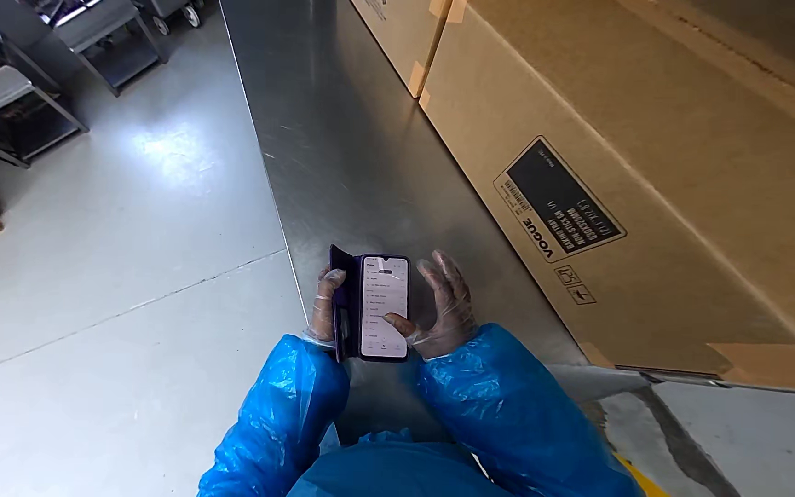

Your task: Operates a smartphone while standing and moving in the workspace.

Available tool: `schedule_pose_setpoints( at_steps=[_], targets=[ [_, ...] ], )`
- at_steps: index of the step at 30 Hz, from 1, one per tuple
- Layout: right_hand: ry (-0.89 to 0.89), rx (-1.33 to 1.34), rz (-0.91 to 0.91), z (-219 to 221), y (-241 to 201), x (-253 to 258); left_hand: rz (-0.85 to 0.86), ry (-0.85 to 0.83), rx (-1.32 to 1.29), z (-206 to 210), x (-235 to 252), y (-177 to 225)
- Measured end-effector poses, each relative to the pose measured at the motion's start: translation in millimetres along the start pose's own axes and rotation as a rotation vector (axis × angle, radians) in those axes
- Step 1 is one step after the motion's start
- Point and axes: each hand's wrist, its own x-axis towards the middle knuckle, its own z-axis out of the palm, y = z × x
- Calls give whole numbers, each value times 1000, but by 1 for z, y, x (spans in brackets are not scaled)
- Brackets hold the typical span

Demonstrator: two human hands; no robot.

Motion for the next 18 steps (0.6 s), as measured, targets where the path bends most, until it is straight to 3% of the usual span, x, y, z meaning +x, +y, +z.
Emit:
schedule_pose_setpoints(
  at_steps=[18],
  targets=[
    [-73,-28,36,13,-7,1,-6,2,-8,-1,2,-3]
  ],
)
